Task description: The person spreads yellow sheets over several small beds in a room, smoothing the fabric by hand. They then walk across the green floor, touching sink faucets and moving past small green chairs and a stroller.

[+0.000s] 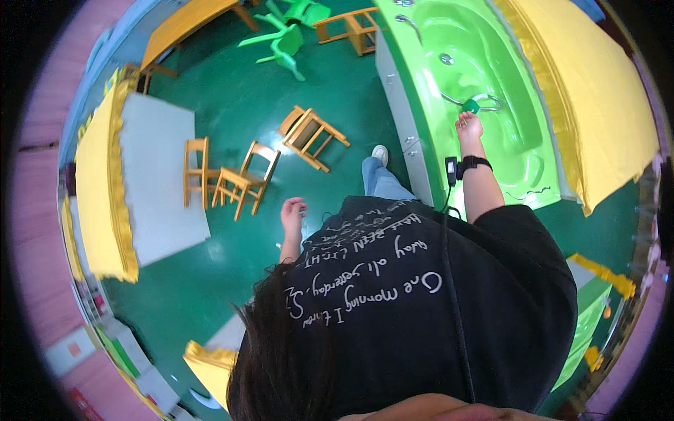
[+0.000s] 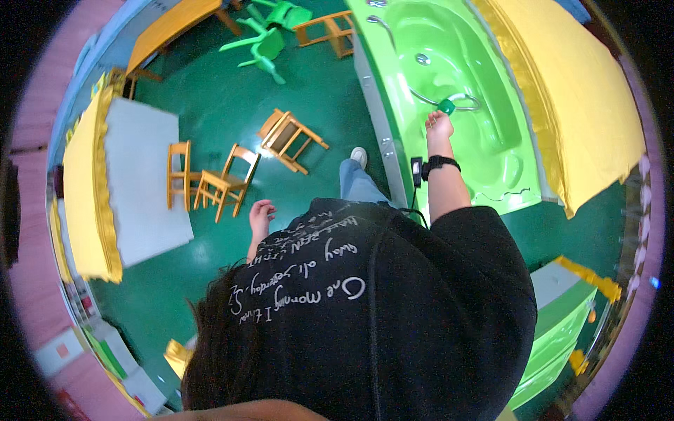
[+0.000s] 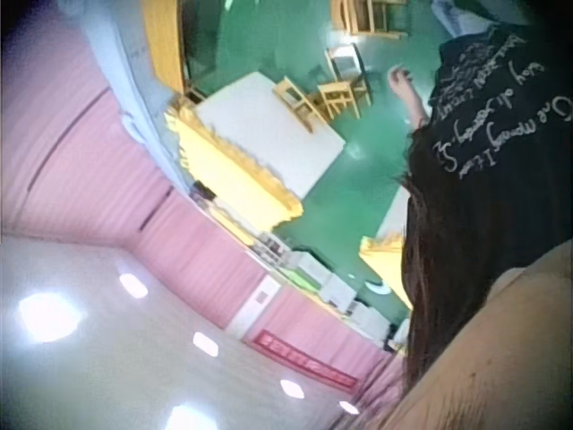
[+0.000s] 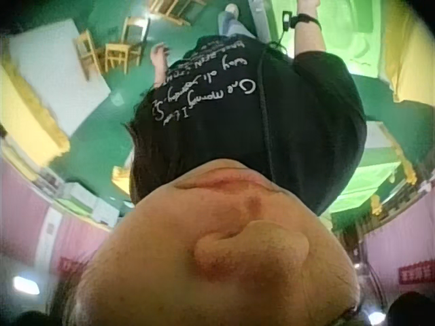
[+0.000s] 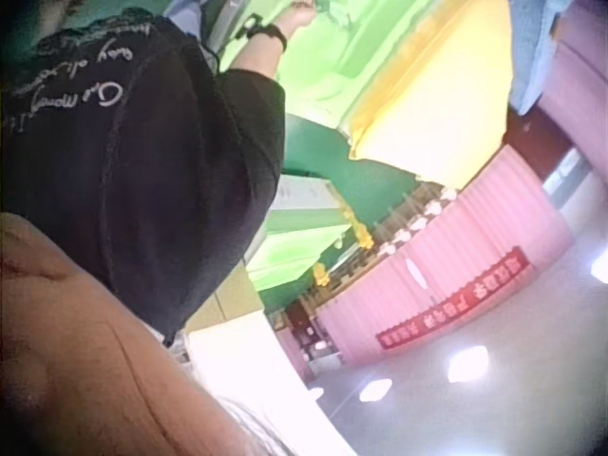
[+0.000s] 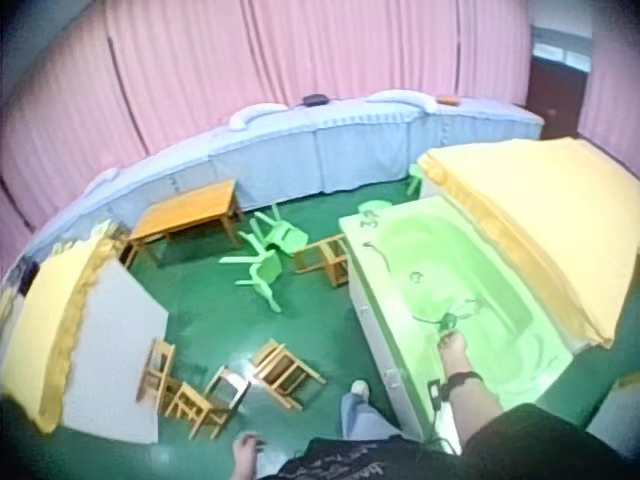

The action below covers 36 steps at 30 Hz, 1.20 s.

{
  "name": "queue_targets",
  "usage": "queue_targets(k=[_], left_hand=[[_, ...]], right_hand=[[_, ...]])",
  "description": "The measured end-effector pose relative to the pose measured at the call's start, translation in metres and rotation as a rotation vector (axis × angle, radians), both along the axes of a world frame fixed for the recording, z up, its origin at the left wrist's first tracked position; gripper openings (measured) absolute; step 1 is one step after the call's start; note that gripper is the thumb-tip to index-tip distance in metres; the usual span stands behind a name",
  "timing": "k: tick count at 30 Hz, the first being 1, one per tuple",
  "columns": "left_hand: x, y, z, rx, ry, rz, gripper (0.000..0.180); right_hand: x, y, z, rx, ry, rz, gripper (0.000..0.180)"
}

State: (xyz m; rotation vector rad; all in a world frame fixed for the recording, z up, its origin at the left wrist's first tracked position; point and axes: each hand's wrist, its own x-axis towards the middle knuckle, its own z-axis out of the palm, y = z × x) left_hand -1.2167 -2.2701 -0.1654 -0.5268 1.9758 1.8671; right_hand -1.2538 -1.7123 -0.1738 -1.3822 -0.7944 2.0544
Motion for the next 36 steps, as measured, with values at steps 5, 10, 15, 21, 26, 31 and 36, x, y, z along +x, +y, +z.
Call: queue_targets(k=[5,10,15,21,26,31,36], left_hand=[[-0.100,0.037,0.009,-0.068,0.087,0.042,0.010],[-0.178,0.102,0.011,-0.128,0.044,-0.198,0.012],[-0.228,0.146,0.008,-0.142,0.065,-0.371,0.013],[-0.267,0.169,-0.003,-0.187,0.051,-0.506,0.014],[-0.279,0.163,-0.006,-0.125,0.016,-0.592,0.015],[-0.284,0.179,-0.001,-0.263,-0.040,-0.617,0.015],[-0.292,0.181,0.015,-0.256,-0.090,-0.643,0.014]], right_hand=[[-0.018,0.082,-0.053,-0.241,-0.011,-0.321,0.011],[-0.046,0.124,-0.096,-0.358,-0.082,-0.076,0.021],[-0.077,0.122,-0.114,-0.496,-0.234,-0.337,0.047],[-0.068,0.139,-0.137,-0.522,-0.097,-0.464,0.059],[-0.079,0.141,-0.131,-0.504,-0.311,-0.470,0.053],[-0.079,0.150,-0.142,-0.548,-0.268,-0.485,0.056],[-0.086,0.144,-0.148,-0.451,-0.221,-0.600,0.076]])
